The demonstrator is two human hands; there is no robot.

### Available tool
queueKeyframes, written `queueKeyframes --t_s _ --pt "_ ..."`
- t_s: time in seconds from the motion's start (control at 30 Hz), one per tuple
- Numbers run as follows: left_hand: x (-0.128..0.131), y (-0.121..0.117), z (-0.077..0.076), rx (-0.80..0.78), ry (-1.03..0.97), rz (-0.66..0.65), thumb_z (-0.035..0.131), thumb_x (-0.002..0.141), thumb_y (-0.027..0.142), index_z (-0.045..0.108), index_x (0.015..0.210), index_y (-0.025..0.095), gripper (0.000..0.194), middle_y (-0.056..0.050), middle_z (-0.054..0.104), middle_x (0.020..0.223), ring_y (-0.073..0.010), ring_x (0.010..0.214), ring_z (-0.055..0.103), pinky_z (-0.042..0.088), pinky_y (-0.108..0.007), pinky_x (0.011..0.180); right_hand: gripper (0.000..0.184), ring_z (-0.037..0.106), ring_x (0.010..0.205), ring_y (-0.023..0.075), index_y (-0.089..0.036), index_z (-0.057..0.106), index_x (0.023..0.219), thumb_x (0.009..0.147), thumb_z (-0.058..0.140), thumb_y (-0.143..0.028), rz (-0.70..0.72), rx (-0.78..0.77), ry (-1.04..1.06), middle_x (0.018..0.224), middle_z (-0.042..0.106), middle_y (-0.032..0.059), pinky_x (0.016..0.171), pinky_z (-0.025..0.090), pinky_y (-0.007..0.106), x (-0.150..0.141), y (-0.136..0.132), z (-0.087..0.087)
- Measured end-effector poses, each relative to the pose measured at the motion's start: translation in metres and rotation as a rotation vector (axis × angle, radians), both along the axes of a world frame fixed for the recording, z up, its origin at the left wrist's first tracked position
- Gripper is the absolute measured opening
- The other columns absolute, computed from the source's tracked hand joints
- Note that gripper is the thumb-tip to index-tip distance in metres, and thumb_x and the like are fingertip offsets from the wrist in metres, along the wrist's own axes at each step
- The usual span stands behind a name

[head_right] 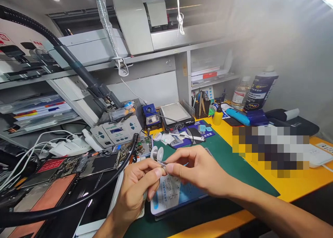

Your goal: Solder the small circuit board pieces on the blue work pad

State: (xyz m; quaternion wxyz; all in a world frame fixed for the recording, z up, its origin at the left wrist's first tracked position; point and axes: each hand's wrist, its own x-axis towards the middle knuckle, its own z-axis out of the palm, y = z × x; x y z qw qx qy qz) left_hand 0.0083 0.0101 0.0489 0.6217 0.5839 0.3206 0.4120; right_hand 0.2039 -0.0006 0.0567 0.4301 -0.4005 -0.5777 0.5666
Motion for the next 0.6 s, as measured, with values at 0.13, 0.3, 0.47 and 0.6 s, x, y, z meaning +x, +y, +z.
queueKeyframes --t_s 0.13,0.3,0.47,0.6 --pt "-0.0003 0.0010 -0.0016 -0.075 -0.063 -0.055 0.064 0.086 0.030 0.063 0.072 0.014 0.021 0.008 0.043 0.042 -0.0052 0.039 0.032 0.026 -0.020 0.046 0.024 0.054 0.068 0.0133 -0.017 0.079 0.089 0.088 0.073 -0.040 -0.058 0.237 -0.170 0.083 0.068 0.0049 0.059 0.043 0.026 -0.0017 -0.0039 -0.0006" --pt "-0.0021 0.0027 -0.0032 -0.125 -0.119 -0.116 0.066 0.082 0.029 0.064 0.071 0.014 0.018 0.008 0.043 0.039 -0.0041 0.036 0.030 0.025 -0.020 0.043 0.017 0.059 0.069 0.0154 -0.018 0.077 0.091 0.093 0.066 -0.031 -0.031 0.447 -0.248 0.079 0.067 0.0047 0.062 0.045 0.028 0.0009 -0.0069 -0.0025" --pt "-0.0044 0.0035 -0.0038 -0.171 -0.155 -0.169 0.066 0.081 0.026 0.068 0.072 0.012 0.016 0.007 0.043 0.039 -0.0033 0.035 0.030 0.025 -0.019 0.043 0.012 0.058 0.069 0.0135 -0.017 0.074 0.089 0.094 0.065 -0.021 -0.017 0.551 -0.251 0.077 0.065 0.0030 0.063 0.045 0.026 0.0009 -0.0091 -0.0041" --pt "-0.0044 0.0041 -0.0016 -0.219 -0.179 -0.210 0.066 0.078 0.023 0.068 0.070 0.011 0.015 0.007 0.043 0.037 -0.0032 0.033 0.029 0.023 -0.019 0.042 0.010 0.059 0.068 0.0139 -0.017 0.073 0.090 0.094 0.064 -0.018 -0.011 0.590 -0.265 0.077 0.065 0.0032 0.063 0.046 0.027 0.0006 -0.0094 -0.0049"
